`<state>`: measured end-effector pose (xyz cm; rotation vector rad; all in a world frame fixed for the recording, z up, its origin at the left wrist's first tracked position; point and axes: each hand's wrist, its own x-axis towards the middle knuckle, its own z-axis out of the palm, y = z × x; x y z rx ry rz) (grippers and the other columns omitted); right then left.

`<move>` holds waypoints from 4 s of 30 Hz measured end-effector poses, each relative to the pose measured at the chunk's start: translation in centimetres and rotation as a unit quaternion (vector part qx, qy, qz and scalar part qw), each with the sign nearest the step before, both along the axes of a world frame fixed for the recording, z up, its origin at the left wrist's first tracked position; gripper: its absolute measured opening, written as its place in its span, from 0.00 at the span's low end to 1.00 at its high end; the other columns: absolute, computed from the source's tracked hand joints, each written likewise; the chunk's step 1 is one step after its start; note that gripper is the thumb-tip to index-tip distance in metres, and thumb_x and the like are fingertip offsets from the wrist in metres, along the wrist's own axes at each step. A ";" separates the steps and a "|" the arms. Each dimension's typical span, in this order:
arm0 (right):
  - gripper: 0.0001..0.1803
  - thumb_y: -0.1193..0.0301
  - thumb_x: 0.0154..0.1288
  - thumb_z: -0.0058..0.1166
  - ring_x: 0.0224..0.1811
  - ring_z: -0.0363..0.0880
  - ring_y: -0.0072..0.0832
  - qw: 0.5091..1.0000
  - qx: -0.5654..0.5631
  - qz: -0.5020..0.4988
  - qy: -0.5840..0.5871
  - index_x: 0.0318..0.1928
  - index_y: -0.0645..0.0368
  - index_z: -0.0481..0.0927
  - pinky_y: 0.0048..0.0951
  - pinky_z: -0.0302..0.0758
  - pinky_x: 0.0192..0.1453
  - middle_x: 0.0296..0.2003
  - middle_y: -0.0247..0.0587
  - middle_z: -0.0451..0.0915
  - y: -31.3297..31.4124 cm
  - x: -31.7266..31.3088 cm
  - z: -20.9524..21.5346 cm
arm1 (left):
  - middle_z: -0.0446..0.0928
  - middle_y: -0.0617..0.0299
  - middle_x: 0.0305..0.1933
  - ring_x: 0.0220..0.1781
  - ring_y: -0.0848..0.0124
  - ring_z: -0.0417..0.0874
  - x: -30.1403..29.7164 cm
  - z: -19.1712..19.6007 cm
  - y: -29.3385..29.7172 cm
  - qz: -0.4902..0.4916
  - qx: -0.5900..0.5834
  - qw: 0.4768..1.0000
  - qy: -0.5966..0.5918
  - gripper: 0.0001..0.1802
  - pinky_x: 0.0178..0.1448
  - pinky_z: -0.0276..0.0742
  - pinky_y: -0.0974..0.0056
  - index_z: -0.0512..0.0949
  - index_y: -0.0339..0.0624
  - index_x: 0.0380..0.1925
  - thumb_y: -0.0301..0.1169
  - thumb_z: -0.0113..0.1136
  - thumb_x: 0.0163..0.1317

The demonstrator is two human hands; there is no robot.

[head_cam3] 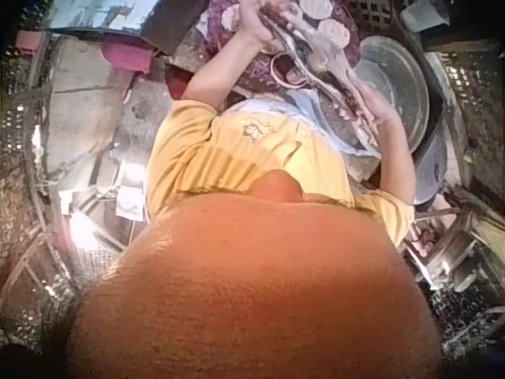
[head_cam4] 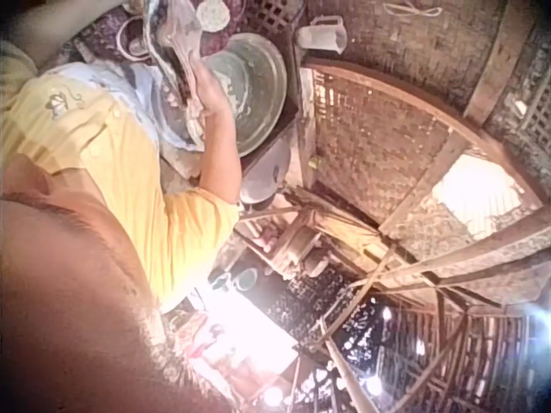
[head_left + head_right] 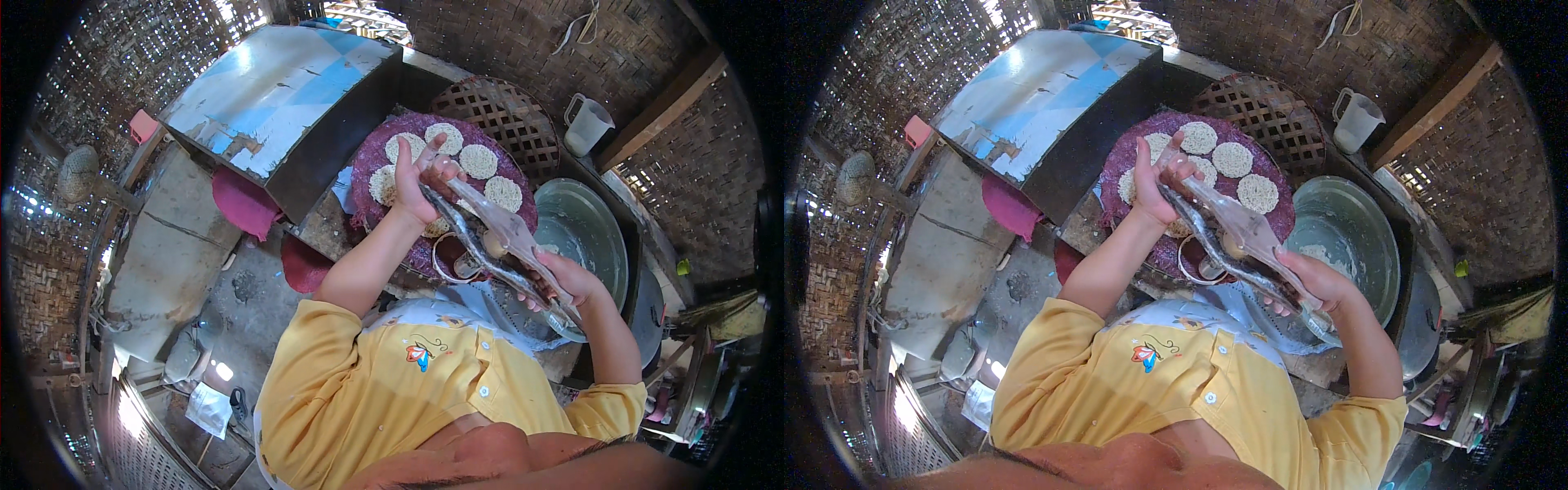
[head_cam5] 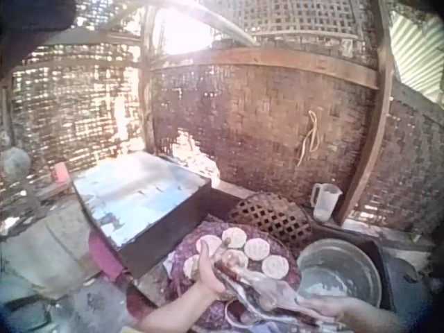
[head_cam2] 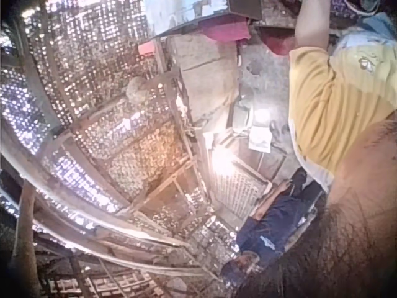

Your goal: The person shapes dough into discs by placing a small amount of dough onto a platform using a tool, pressing it into a circular mold, and then placing the finished discs onto a drying rack.

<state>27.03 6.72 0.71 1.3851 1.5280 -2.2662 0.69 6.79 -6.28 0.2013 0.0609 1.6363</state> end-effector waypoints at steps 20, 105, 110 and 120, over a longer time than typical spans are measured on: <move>0.28 0.47 0.58 0.46 0.15 0.70 0.20 0.965 0.240 0.016 -0.105 0.33 0.65 0.76 0.20 0.68 0.19 0.19 0.37 0.74 -0.4 -2.1 1.4 | 0.54 0.73 0.07 0.12 0.76 0.58 -1.3 -0.6 1.4 0.015 -0.051 0.999 -0.010 0.32 0.30 0.64 0.65 0.74 0.48 0.28 0.66 0.38 0.53; 0.28 0.58 0.37 0.67 0.28 0.76 0.32 0.910 0.316 -0.076 -0.257 0.38 0.61 0.75 0.31 0.72 0.33 0.26 0.40 0.77 -12.2 11.7 -16.8 | 0.57 0.45 0.61 0.53 0.59 0.69 -7.6 -2.9 -14.2 0.158 0.005 0.948 0.276 0.52 0.55 0.67 0.57 0.48 0.50 0.63 0.61 0.58 0.42; 0.22 0.57 0.43 0.62 0.36 0.76 0.45 0.854 0.424 -0.057 -0.296 0.38 0.57 0.77 0.37 0.72 0.40 0.30 0.47 0.78 -10.6 7.3 -19.0 | 0.62 0.47 0.57 0.50 0.58 0.71 -10.2 -6.8 -14.9 0.225 -0.089 0.965 0.101 0.44 0.52 0.68 0.57 0.55 0.49 0.59 0.59 0.57 0.46; 0.07 0.67 0.49 0.53 0.31 0.72 0.38 0.775 0.625 -0.079 -0.052 0.28 0.56 0.79 0.35 0.69 0.36 0.25 0.41 0.72 -4.2 -2.1 -7.6 | 0.75 0.54 0.41 0.42 0.66 0.76 -6.2 -21.4 -14.3 0.263 -0.383 0.611 0.641 0.32 0.45 0.70 0.65 0.64 0.33 0.48 0.33 0.67 0.44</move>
